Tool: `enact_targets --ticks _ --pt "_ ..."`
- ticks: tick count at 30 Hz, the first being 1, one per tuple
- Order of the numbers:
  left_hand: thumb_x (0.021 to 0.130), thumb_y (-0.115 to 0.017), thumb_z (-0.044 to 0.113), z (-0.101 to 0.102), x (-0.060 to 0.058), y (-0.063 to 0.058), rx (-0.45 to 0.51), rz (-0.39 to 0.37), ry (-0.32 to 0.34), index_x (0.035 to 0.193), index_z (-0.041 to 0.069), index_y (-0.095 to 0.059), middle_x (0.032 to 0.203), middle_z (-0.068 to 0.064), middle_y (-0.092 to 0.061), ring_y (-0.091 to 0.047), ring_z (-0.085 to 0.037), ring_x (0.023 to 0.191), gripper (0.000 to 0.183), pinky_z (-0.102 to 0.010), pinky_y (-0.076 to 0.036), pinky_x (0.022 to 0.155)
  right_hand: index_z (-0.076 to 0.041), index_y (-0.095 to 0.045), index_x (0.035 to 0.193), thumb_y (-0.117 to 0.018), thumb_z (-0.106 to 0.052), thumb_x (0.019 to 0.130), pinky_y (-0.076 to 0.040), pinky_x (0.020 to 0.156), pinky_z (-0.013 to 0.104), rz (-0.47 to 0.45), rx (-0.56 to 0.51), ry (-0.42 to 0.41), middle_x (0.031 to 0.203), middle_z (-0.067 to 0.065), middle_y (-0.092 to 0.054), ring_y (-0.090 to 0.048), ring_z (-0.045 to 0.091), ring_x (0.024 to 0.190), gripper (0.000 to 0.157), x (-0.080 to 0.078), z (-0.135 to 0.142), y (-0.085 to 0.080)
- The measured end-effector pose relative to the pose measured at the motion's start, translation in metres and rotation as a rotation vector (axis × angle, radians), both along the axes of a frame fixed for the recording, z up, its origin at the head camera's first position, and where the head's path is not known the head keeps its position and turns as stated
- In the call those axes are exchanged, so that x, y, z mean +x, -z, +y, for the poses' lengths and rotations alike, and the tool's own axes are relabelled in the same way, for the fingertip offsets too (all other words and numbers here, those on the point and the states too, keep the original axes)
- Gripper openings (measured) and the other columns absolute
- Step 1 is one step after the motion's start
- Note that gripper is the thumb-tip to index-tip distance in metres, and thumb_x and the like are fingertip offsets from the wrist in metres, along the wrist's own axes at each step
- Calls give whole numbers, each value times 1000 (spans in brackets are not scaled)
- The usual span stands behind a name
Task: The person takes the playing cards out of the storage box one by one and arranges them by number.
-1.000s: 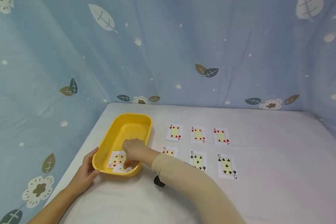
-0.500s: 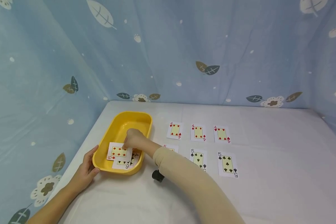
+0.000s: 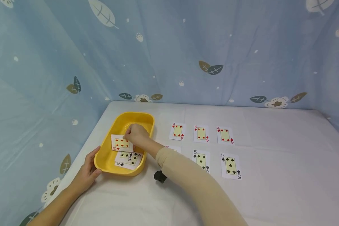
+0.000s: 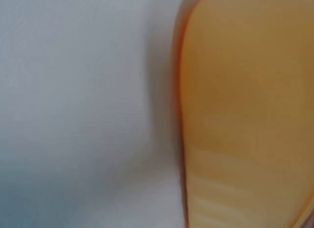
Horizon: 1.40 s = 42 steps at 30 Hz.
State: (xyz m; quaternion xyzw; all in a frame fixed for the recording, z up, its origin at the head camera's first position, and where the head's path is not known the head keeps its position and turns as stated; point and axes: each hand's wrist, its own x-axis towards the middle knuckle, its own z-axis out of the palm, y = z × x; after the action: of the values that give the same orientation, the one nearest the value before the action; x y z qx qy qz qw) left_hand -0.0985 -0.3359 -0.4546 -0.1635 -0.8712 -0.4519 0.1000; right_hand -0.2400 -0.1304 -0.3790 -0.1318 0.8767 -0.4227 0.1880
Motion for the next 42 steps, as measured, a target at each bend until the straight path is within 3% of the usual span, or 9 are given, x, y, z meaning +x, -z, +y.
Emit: enact_targets --ticks 4,8,17,26,33,42 --pt "89 -64 15 0 0 -2 -1 21 11 150 11 -16 147 -28 -30 -38 7 125 77 -6 -31 97 -7 -60 93 -68 -15 88 -54 56 28 -56 -109 -39 76 3 -59 -57 20 57 12 0 4 -6" --pt "90 -64 13 1 0 -3 9 33 22 150 9 -16 147 -27 -32 -41 5 123 77 -6 -32 97 -1 -58 111 -61 -11 92 -57 66 39 -110 -142 -90 80 7 -61 -66 31 64 22 0 12 -14" --pt "91 -63 13 -2 2 -1 54 66 55 149 4 -17 144 -29 -34 -47 0 117 75 -7 -36 95 -2 -59 101 -57 -16 95 -57 68 40 -107 -175 -158 84 10 -64 -68 36 74 15 11 37 -29" --pt "90 -64 12 -2 1 0 29 43 45 150 6 -16 146 -28 -32 -42 4 121 77 -6 -33 97 -4 -47 109 -51 -19 98 -58 62 38 -182 -324 -113 72 13 -68 -67 31 62 19 28 62 -36" --pt "91 -63 13 -3 -2 0 17 -3 34 150 12 -14 146 -27 -32 -42 5 121 77 -6 -32 97 -1 -43 111 -51 -14 98 -57 57 35 -291 -511 -85 78 21 -69 -65 19 52 20 42 88 -37" --pt "89 -63 10 1 -2 -3 30 -18 30 150 11 -14 146 -27 -32 -40 8 121 78 -6 -32 97 2 -42 112 -47 -15 98 -56 60 31 -394 -546 -44 79 14 -70 -63 16 54 23 66 131 -35"
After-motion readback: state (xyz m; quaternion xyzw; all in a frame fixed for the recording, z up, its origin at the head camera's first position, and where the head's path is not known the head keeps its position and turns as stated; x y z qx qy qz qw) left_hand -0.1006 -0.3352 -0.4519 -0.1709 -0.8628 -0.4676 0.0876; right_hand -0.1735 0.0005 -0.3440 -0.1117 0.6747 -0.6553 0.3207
